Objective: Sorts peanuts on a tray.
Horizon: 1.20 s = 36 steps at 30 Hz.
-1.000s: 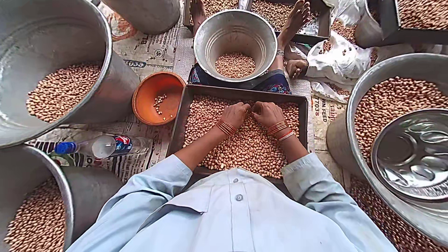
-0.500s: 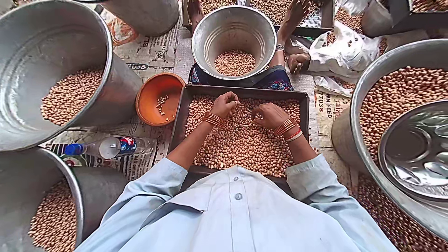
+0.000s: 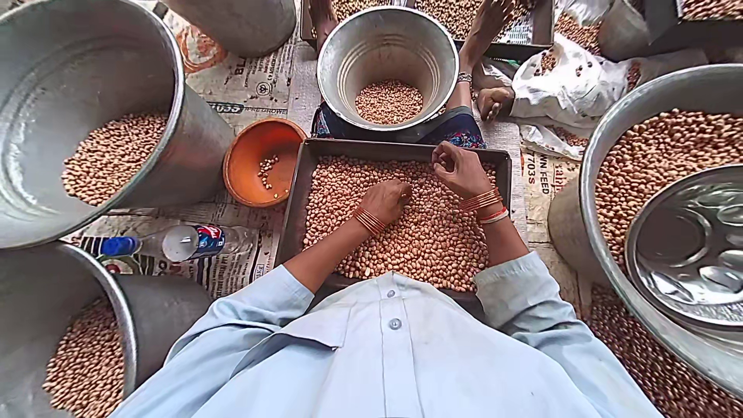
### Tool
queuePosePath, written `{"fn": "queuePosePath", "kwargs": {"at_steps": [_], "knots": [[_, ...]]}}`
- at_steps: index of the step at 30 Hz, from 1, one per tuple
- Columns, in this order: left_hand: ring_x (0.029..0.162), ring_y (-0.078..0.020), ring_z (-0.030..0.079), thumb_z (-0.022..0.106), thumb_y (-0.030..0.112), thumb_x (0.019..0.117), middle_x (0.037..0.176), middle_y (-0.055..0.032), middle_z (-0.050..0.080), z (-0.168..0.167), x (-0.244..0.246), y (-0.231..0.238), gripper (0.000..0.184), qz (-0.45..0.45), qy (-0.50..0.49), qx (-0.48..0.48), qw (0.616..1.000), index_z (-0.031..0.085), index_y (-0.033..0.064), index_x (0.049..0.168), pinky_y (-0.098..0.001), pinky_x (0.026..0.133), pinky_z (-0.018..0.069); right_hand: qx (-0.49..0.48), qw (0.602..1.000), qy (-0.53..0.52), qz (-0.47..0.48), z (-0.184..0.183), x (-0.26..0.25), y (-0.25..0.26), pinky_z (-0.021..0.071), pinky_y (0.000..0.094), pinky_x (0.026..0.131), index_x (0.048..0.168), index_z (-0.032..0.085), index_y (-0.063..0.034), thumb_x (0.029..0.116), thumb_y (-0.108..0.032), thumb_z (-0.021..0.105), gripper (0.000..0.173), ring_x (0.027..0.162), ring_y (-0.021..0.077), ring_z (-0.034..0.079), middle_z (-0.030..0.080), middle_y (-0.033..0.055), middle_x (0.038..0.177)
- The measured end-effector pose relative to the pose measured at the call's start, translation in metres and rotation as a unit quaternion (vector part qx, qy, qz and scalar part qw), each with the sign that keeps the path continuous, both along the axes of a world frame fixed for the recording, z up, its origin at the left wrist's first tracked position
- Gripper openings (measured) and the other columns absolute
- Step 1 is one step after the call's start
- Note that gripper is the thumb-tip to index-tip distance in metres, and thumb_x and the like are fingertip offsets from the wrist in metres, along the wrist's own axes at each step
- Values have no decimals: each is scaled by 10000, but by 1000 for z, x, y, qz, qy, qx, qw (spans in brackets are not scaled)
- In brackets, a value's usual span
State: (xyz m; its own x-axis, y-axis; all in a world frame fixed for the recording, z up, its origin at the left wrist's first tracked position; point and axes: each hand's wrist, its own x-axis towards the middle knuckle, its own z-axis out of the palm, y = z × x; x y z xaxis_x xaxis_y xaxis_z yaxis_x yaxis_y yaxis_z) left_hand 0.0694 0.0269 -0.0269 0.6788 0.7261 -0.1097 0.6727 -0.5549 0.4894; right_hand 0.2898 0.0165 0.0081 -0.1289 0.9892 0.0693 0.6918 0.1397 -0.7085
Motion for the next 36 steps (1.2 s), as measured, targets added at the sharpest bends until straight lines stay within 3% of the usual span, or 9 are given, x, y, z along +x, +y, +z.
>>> {"fn": "queuePosePath", "kwargs": {"at_steps": [4,6,10,13,15,20,23,27,36], "knots": [[724,-226,632,651,134,983,824,-117,683,4,-14,21,154,94,-109,-126,981,729,32,1069,-455,725,530,-70,990,-106,68,-2,-6,-2,547,581,787,1066,735,-70,931,-150,681,166,930,347,701,719,160,980],[748,-187,618,624,153,1014,880,-101,674,10,-29,35,153,144,-141,-191,961,683,33,1088,-428,748,522,-114,971,-186,94,-5,-15,-7,540,616,792,1086,751,-102,923,-206,731,194,993,390,696,718,177,1043],[587,-177,498,680,127,973,665,-39,547,19,-30,24,134,95,-76,-133,984,739,89,1088,-403,612,456,-148,954,-241,96,-4,-25,-8,533,611,794,1056,749,-91,924,-182,712,165,1005,397,693,716,184,1066],[858,-289,700,711,175,963,930,-132,730,16,-13,2,161,19,-10,-72,997,765,83,1083,-509,832,569,-160,957,-223,97,-6,-22,-4,539,613,806,1054,751,-103,918,-205,726,171,995,381,699,730,166,1030],[1051,-342,704,693,185,977,1105,-165,730,12,-4,-6,182,-4,36,-68,997,755,71,1105,-554,949,544,-167,963,-190,93,-10,-15,-2,546,608,828,1051,758,-104,918,-219,754,176,976,368,704,739,156,998],[933,-348,709,691,149,968,1004,-181,738,21,-23,5,180,37,-7,-64,997,753,41,1098,-564,893,548,-131,990,-27,42,-1,-8,-2,482,471,661,1015,680,-73,939,-201,674,148,695,227,608,633,80,768],[867,-402,687,701,141,964,944,-225,706,51,-68,24,189,160,-16,38,986,737,7,1092,-610,829,542,-123,990,-34,67,-4,-20,-6,502,504,686,1032,690,-72,928,-151,659,134,734,259,632,660,104,810],[1249,-528,545,661,99,929,1249,-326,611,90,-127,39,260,289,69,196,934,696,6,1170,-681,1073,391,-91,975,-152,130,-18,-37,-11,554,585,793,1046,762,-124,923,-201,712,154,964,352,711,737,145,1003],[1165,-412,593,768,135,896,1169,-202,670,32,-47,-4,107,21,14,58,998,799,128,998,-571,988,482,-92,962,-228,121,-20,-55,-16,549,569,761,1069,729,-76,962,-177,650,167,965,373,704,710,174,1044]]}}
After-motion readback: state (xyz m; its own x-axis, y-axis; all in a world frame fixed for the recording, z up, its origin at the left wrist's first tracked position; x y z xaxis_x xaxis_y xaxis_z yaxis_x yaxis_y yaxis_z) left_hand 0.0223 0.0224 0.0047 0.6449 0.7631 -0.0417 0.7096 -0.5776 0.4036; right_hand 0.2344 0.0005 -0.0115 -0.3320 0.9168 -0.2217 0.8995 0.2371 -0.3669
